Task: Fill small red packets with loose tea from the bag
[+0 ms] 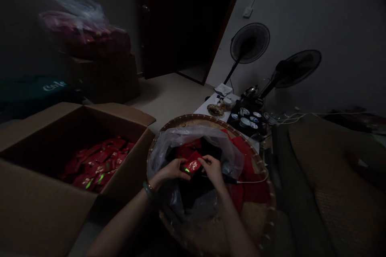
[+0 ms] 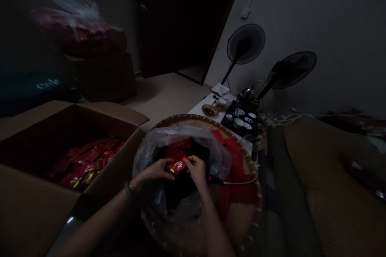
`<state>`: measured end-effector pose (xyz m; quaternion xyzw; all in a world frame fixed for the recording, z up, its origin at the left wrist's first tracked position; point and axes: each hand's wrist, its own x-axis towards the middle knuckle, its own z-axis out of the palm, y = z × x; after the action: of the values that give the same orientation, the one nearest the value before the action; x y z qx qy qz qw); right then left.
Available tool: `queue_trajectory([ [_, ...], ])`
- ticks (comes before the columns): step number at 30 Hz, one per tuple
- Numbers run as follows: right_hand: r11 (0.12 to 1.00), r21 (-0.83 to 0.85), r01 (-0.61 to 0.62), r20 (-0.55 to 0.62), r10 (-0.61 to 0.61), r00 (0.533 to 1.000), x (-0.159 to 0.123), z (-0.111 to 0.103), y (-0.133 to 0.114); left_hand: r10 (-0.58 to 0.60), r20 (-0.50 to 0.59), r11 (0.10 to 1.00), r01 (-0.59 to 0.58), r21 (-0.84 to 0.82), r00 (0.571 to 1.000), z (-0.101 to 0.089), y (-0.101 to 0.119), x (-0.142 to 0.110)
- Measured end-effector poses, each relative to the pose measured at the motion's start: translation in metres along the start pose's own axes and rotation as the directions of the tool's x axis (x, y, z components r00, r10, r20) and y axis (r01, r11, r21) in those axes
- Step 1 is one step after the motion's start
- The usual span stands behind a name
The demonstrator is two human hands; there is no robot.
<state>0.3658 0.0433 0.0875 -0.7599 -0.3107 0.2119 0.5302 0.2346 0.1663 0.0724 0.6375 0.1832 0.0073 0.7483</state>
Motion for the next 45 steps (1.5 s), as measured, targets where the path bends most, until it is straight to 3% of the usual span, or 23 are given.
queue_trajectory([
  [4,1.000,0.025,-0.010,0.061,0.008,0.998,0.004,-0.012,-0.004,-0.075,0.074,0.997,0.074,0.016,0.994,0.003,0.004,-0.005],
  [10,0.999,0.031,-0.040,0.150,0.035,0.988,0.014,-0.028,-0.009,-0.059,0.108,0.993,0.047,0.107,0.992,0.001,0.014,-0.003],
  [17,0.967,-0.232,0.103,0.120,-0.077,0.990,0.016,-0.011,-0.013,-0.055,0.137,0.998,0.049,0.045,0.989,0.009,0.001,-0.003],
  [21,0.958,-0.246,0.148,0.083,-0.131,0.988,0.016,-0.003,-0.014,-0.039,0.184,0.999,0.033,0.037,0.982,0.008,0.003,-0.004],
  [25,0.940,-0.246,0.238,0.117,-0.215,0.970,0.018,-0.002,-0.016,0.027,0.113,1.000,-0.026,-0.014,0.993,0.008,0.012,0.000],
  [30,0.931,-0.261,0.257,0.143,-0.226,0.964,0.019,-0.005,-0.013,-0.038,-0.026,0.996,0.036,-0.081,0.999,0.011,0.014,0.006],
  [37,0.934,-0.244,0.262,0.145,-0.232,0.962,0.020,-0.005,-0.007,-0.051,0.073,0.969,0.067,-0.237,0.996,0.027,0.014,0.006],
  [41,0.949,-0.245,0.200,0.166,-0.162,0.973,0.016,-0.029,0.005,-0.099,0.037,0.923,0.106,-0.370,0.994,0.032,0.007,0.011],
  [43,0.887,-0.396,0.238,0.198,-0.171,0.965,0.007,-0.044,0.021,-0.115,0.020,0.887,0.112,-0.448,0.993,0.031,0.005,0.013],
  [45,0.709,-0.638,0.302,0.259,-0.172,0.951,-0.006,-0.056,0.042,-0.112,0.040,0.865,0.117,-0.489,0.993,0.029,0.004,0.014],
])
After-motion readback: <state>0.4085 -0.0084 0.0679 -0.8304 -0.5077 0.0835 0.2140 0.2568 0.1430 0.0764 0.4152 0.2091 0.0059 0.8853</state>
